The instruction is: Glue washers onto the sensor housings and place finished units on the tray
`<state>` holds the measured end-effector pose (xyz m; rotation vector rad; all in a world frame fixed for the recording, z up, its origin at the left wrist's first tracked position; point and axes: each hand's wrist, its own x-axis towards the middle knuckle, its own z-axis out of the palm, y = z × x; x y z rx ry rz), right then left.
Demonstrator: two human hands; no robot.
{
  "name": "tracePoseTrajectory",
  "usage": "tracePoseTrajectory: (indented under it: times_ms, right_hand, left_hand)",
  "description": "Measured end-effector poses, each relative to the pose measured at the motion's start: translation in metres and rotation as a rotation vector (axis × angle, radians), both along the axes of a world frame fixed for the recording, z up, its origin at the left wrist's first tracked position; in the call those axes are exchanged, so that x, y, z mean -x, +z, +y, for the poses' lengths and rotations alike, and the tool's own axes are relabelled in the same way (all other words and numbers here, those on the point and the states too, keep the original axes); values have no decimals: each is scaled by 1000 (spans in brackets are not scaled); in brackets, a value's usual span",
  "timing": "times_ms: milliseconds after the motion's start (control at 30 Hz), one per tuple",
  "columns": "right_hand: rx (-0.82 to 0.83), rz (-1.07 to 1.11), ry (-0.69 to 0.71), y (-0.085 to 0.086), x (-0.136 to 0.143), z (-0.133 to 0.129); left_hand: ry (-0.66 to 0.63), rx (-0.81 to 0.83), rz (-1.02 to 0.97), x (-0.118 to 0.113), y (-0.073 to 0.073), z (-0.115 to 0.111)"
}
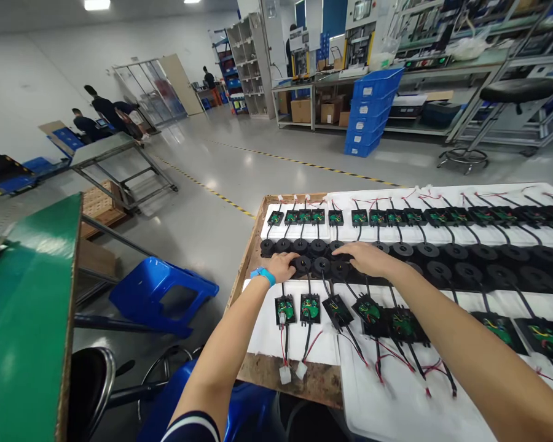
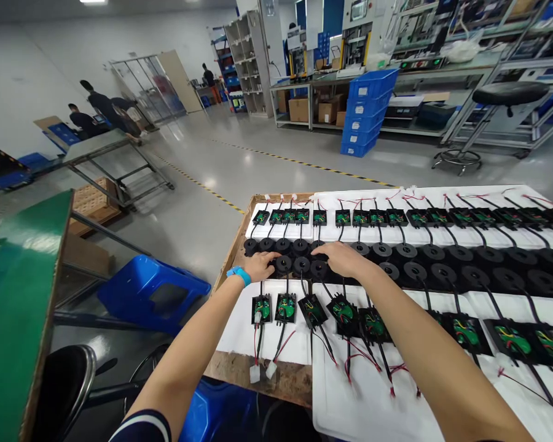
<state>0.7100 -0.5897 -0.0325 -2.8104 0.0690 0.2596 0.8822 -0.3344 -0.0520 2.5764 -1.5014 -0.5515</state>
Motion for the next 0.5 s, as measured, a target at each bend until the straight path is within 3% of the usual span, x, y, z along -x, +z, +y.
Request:
tracePoseTrajectory:
  times_ms: [200, 367, 500]
  right_hand:
    - [47, 16, 30, -23, 10, 5]
    - [0, -27, 74, -35, 5, 15]
    - [-14, -32, 61, -38, 4, 17]
  left_hand:
    - [-82, -44, -15, 8, 1, -20]
    - [-181, -32, 100, -4, 2, -11]
    - [-177, -23, 148, -11, -1, -8]
